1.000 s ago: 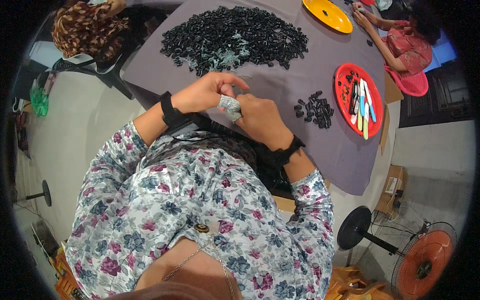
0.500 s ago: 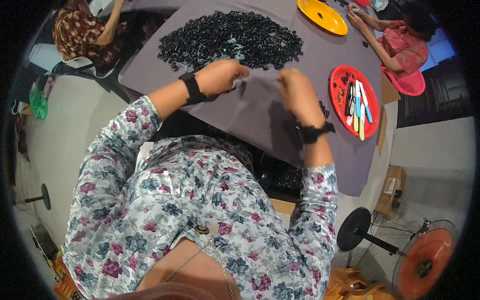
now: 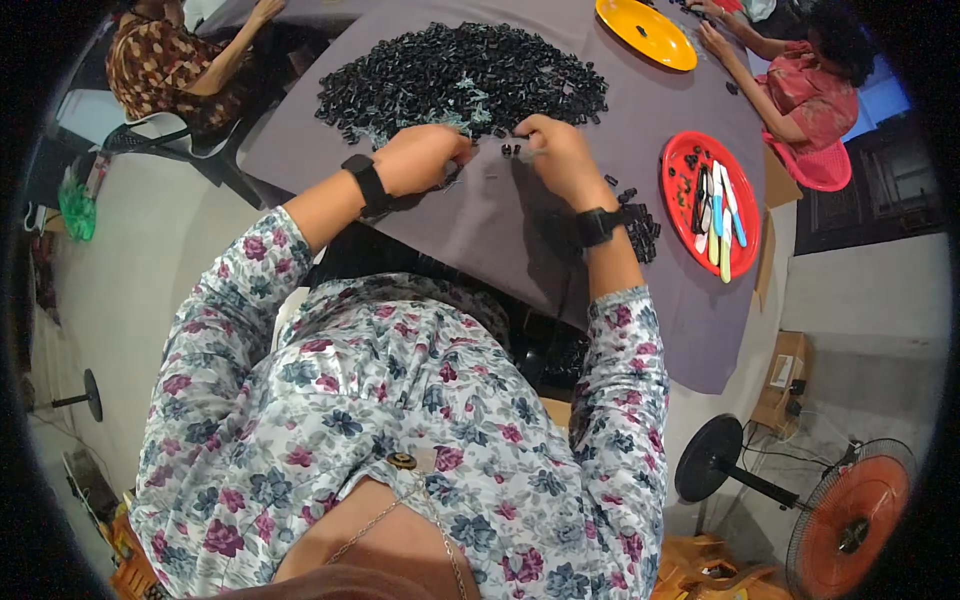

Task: Assembling small black plastic clips by inserting one component into another.

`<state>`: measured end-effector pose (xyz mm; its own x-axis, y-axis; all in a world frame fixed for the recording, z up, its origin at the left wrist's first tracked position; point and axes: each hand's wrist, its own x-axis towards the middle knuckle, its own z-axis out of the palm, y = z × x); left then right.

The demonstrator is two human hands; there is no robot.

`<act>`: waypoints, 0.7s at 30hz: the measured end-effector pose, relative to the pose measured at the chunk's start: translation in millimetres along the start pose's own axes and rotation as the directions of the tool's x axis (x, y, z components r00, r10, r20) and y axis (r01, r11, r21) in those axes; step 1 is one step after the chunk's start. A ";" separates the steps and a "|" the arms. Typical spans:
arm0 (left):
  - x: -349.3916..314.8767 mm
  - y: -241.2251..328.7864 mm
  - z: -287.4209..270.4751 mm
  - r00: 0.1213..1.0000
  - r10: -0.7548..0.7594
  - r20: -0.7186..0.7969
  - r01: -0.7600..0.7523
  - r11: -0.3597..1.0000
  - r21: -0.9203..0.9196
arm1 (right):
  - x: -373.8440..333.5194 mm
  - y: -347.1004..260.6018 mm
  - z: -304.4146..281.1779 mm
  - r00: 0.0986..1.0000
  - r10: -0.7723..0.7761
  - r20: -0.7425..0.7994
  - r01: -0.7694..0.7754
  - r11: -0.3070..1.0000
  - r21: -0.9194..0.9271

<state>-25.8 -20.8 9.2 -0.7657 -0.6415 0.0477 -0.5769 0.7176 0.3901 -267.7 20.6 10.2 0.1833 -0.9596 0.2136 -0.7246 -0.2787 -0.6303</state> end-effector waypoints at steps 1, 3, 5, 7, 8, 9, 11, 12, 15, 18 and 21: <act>-3.5 -0.6 -2.0 1.000 -0.012 -0.009 0.012 1.000 -0.007 | -4.5 2.1 -5.8 0.997 0.063 -0.039 -0.061 0.997 0.042; -7.9 -8.3 3.3 0.994 0.023 -0.107 -0.025 0.999 -0.025 | -6.5 3.1 -6.9 0.993 0.075 -0.088 -0.072 0.997 0.036; -7.4 -10.6 3.9 0.994 0.015 -0.110 -0.018 0.999 -0.031 | -6.8 7.5 -3.6 0.993 -0.026 -0.113 0.018 0.997 -0.074; -3.3 -4.7 3.4 0.993 0.027 -0.114 -0.031 0.999 -0.033 | -3.8 8.6 7.2 0.984 -0.127 -0.127 0.109 0.985 -0.133; -1.0 -0.6 3.0 0.993 0.033 -0.116 -0.037 0.999 -0.036 | -2.2 7.7 13.3 0.976 -0.176 -0.130 0.154 0.974 -0.164; 3.2 3.5 1.5 0.992 0.045 -0.117 -0.049 0.998 -0.029 | -0.1 8.1 17.2 0.975 -0.177 -0.132 0.151 0.970 -0.188; 12.9 12.9 -2.8 0.991 0.064 -0.119 -0.067 0.998 -0.016 | 4.9 7.3 21.8 0.974 -0.183 -0.132 0.149 0.961 -0.234; 17.3 16.3 -5.0 0.989 0.084 -0.123 -0.087 0.996 -0.017 | 5.4 6.0 21.0 0.982 -0.157 -0.109 0.132 0.969 -0.207; 26.8 19.1 -4.0 0.979 0.123 -0.162 -0.127 0.992 -0.012 | 3.2 -0.3 16.4 0.992 -0.107 -0.071 0.095 0.984 -0.152; 39.3 18.2 3.5 0.988 0.112 -0.103 -0.112 0.994 0.003 | -1.8 -7.0 12.8 0.989 -0.113 -0.094 0.097 0.983 -0.157; 42.8 22.3 -4.6 0.997 0.077 -0.010 -0.077 0.996 0.055 | -4.9 -13.1 8.2 0.990 -0.112 -0.081 0.096 0.979 -0.180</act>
<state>-70.2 -33.5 24.2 -0.8050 -0.5868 0.0867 -0.5315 0.7784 0.3341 -253.6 28.7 11.3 0.2083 -0.9161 0.3427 -0.8117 -0.3574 -0.4620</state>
